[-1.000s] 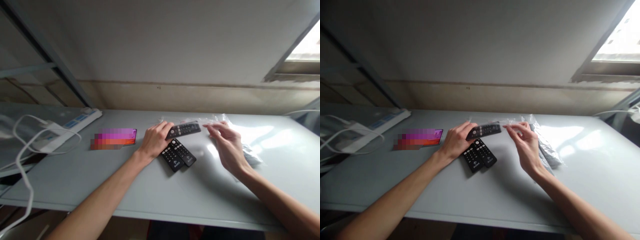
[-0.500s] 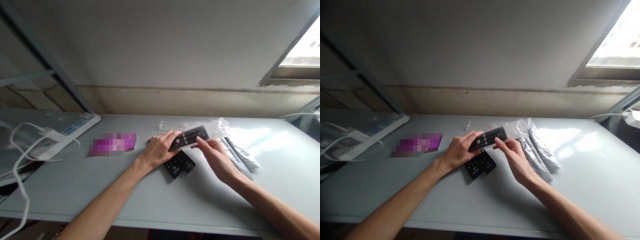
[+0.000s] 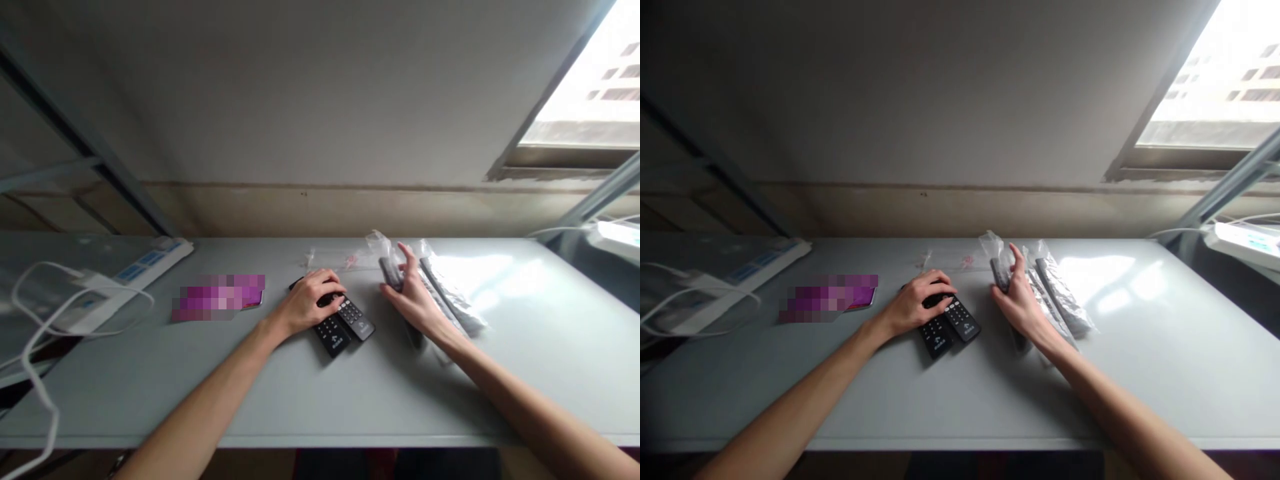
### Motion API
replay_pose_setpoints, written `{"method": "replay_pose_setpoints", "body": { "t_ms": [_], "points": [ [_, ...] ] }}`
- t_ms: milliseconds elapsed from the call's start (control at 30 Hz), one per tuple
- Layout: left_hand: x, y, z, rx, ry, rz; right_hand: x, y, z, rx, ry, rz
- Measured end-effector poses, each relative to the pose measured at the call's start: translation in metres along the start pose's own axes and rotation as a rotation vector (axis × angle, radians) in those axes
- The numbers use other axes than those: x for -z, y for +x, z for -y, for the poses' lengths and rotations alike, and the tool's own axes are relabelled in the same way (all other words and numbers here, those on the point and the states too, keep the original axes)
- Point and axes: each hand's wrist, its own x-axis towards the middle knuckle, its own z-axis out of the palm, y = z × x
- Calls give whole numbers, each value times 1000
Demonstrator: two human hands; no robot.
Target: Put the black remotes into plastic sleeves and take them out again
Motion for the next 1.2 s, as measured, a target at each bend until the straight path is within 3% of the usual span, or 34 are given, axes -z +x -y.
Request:
{"method": "replay_pose_setpoints", "body": {
  "t_ms": [133,333,433,533,667,767,967,1100,1200],
  "points": [
    [2,1,-2,-1,-54,34,-5,-6,-11,196,-341,20],
    [0,0,-13,-69,-86,111,0,-8,-28,285,-699,34],
    [0,-1,-13,-88,25,55,4,-10,-31,283,-853,62],
    [-1,-2,-9,3,136,-23,7,-11,-32,278,-958,68],
    [-5,-1,-5,147,234,-94,14,-9,-38,312,-1016,49],
    [-7,0,-6,171,246,-102,19,-8,-44,317,-1035,43],
    [-3,0,-9,83,172,-55,20,-3,-35,309,-1044,13],
    [-1,1,-11,32,150,-8,7,-2,-22,437,-968,105],
    [-1,2,-12,11,146,13,-9,-6,-19,420,-912,170]
  ]
}}
